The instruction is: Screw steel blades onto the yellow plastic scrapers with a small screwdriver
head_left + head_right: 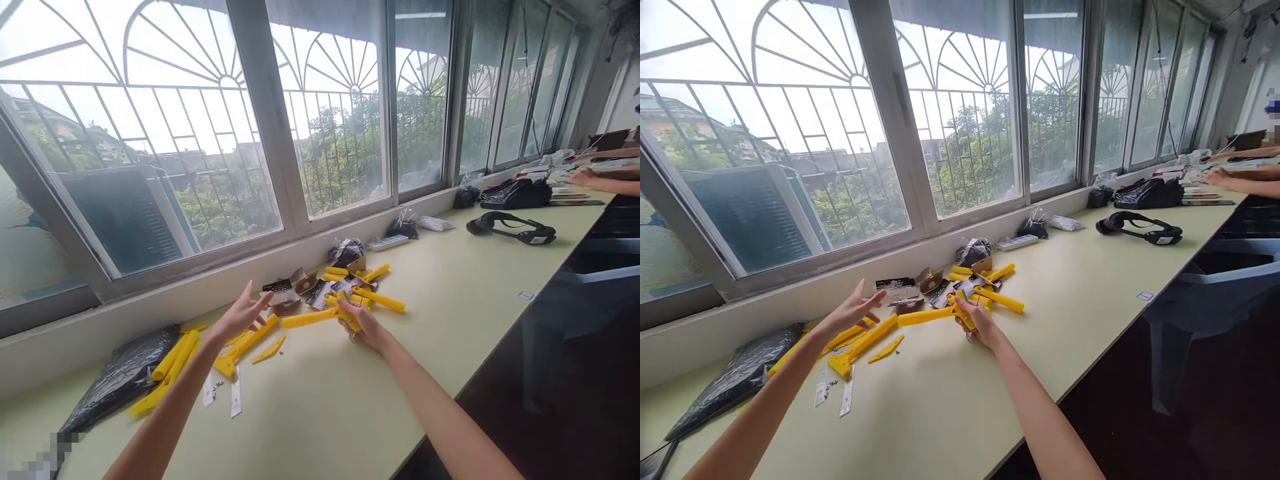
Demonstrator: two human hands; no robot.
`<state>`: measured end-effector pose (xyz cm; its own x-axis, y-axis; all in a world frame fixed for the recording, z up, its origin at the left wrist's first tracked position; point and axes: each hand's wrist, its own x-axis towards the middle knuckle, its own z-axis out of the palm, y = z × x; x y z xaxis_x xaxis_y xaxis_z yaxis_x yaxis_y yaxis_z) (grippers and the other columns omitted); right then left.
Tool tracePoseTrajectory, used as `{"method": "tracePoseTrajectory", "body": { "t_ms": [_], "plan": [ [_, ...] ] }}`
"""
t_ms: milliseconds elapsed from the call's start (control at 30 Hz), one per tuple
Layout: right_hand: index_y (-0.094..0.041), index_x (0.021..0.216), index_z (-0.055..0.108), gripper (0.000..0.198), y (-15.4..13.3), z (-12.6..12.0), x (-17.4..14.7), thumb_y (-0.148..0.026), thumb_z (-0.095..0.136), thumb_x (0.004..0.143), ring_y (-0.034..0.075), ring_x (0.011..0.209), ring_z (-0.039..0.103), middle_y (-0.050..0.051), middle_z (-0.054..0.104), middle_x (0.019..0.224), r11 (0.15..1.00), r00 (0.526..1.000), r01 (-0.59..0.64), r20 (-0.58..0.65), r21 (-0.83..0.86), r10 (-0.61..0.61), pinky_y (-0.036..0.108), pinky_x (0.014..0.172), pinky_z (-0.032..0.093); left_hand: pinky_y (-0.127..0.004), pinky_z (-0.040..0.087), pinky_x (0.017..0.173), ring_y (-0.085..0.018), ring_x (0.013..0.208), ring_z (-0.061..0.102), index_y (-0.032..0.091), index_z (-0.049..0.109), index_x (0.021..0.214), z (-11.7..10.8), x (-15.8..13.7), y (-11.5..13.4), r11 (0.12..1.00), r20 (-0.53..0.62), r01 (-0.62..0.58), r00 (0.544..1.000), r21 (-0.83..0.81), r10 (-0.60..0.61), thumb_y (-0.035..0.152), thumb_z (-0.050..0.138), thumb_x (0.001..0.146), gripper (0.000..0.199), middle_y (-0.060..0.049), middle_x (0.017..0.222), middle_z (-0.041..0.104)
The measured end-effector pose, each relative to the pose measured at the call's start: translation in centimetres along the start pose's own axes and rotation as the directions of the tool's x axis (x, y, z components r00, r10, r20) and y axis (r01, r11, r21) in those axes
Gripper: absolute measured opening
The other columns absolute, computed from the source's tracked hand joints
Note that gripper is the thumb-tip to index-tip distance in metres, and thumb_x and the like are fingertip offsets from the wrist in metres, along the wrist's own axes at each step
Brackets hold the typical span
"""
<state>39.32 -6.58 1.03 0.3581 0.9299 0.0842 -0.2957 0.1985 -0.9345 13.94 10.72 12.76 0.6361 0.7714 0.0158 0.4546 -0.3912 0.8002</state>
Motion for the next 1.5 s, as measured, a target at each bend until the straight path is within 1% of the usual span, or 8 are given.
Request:
{"method": "tracePoseTrajectory", "body": {
  "t_ms": [200, 467, 733, 867, 1033, 1167, 1333, 1500],
  "plan": [
    [-0.018, 0.079, 0.058, 0.041, -0.2, 2.3, -1.3, -0.056, 0.074, 0.079, 0.008, 0.051, 0.037, -0.002, 0.054, 0.066, 0.997, 0.985, -0.082, 0.154, 0.000, 0.081, 0.023, 0.044, 0.020, -0.031, 0.054, 0.070, -0.023, 0.086, 0.070, 0.019, 0.064, 0.122, 4.3, -6.1, -2.0, 0.969, 0.017, -0.219, 0.976, 0.111, 0.218, 0.068, 0.047, 0.092, 0.060, -0.010, 0.101, 0.075],
    [-0.014, 0.080, 0.064, 0.043, 2.3, 8.9, -3.8, -0.053, 0.079, 0.075, 0.006, 0.051, 0.044, 0.001, 0.061, 0.071, 0.935, 0.743, -0.342, 0.582, -0.095, 0.330, 0.021, 0.047, 0.026, -0.031, 0.054, 0.066, -0.018, 0.069, 0.069, 0.023, 0.048, 0.136, 7.2, -13.8, -3.3, 0.880, 0.440, 0.175, 0.897, -0.442, 0.043, 0.059, 0.055, 0.094, 0.056, -0.009, 0.098, 0.073],
    [-0.017, 0.119, 0.063, 0.046, 5.0, 9.2, -2.8, -0.037, 0.074, 0.079, 0.009, 0.061, 0.056, 0.004, 0.069, 0.089, 0.981, 0.944, -0.195, 0.275, 0.021, 0.181, 0.022, 0.058, 0.044, -0.014, 0.027, 0.032, -0.006, 0.041, 0.046, 0.023, 0.045, 0.121, 9.4, -14.5, -7.9, 0.661, 0.179, 0.166, 0.983, -0.732, -0.048, 0.048, 0.070, 0.084, 0.051, 0.000, 0.080, 0.064],
    [-0.020, 0.145, 0.046, 0.062, 5.3, 8.7, -3.1, -0.058, 0.048, 0.096, 0.015, 0.054, 0.054, -0.002, 0.059, 0.065, 0.939, 0.985, 0.084, 0.173, -0.333, -0.026, 0.027, 0.055, 0.045, -0.013, 0.032, 0.038, -0.005, 0.055, 0.052, 0.022, 0.047, 0.105, 8.8, -15.5, -8.0, 0.616, 0.132, 0.147, 0.989, -0.774, -0.070, 0.034, 0.074, 0.081, 0.038, 0.000, 0.090, 0.060],
    [-0.013, 0.116, 0.069, 0.047, 6.2, 8.9, -3.9, -0.050, 0.059, 0.089, 0.019, 0.069, 0.058, 0.004, 0.063, 0.074, 0.656, 0.958, 0.277, 0.149, -0.702, -0.244, 0.032, 0.068, 0.048, -0.014, 0.033, 0.040, -0.005, 0.057, 0.048, 0.022, 0.047, 0.104, 8.9, -16.2, -7.4, 0.586, 0.126, 0.169, 0.985, -0.792, -0.114, 0.030, 0.072, 0.079, 0.036, 0.001, 0.092, 0.056],
    [-0.015, 0.119, 0.069, 0.043, 6.1, 8.6, -2.7, -0.045, 0.050, 0.094, 0.020, 0.078, 0.063, 0.008, 0.071, 0.091, 0.715, 0.948, 0.307, 0.269, -0.628, -0.171, 0.032, 0.074, 0.050, -0.014, 0.031, 0.039, -0.005, 0.056, 0.048, 0.022, 0.047, 0.105, 8.7, -16.1, -7.5, 0.562, 0.061, 0.125, 0.989, -0.817, -0.131, 0.028, 0.074, 0.075, 0.041, 0.000, 0.092, 0.057],
    [-0.019, 0.132, 0.063, 0.050, 3.9, 11.0, 0.5, -0.051, 0.043, 0.100, 0.018, 0.061, 0.052, 0.002, 0.061, 0.071, 0.573, 0.881, 0.458, 0.259, -0.680, -0.396, 0.029, 0.063, 0.042, -0.014, 0.028, 0.039, -0.004, 0.049, 0.041, 0.030, 0.046, 0.128, 7.8, -16.0, -7.5, 0.465, 0.071, 0.128, 0.988, -0.876, -0.139, 0.045, 0.069, 0.085, 0.051, 0.002, 0.089, 0.054],
    [-0.017, 0.122, 0.065, 0.053, 4.2, 13.1, 0.5, -0.057, 0.039, 0.100, 0.018, 0.058, 0.050, 0.001, 0.057, 0.065, 0.703, 0.897, 0.415, 0.130, -0.577, -0.423, 0.028, 0.055, 0.039, -0.014, 0.035, 0.043, -0.007, 0.056, 0.048, 0.029, 0.046, 0.138, 7.1, -15.6, -7.4, 0.267, 0.145, 0.152, 0.988, -0.952, -0.048, 0.051, 0.060, 0.092, 0.053, -0.003, 0.090, 0.056]
  ]
}}
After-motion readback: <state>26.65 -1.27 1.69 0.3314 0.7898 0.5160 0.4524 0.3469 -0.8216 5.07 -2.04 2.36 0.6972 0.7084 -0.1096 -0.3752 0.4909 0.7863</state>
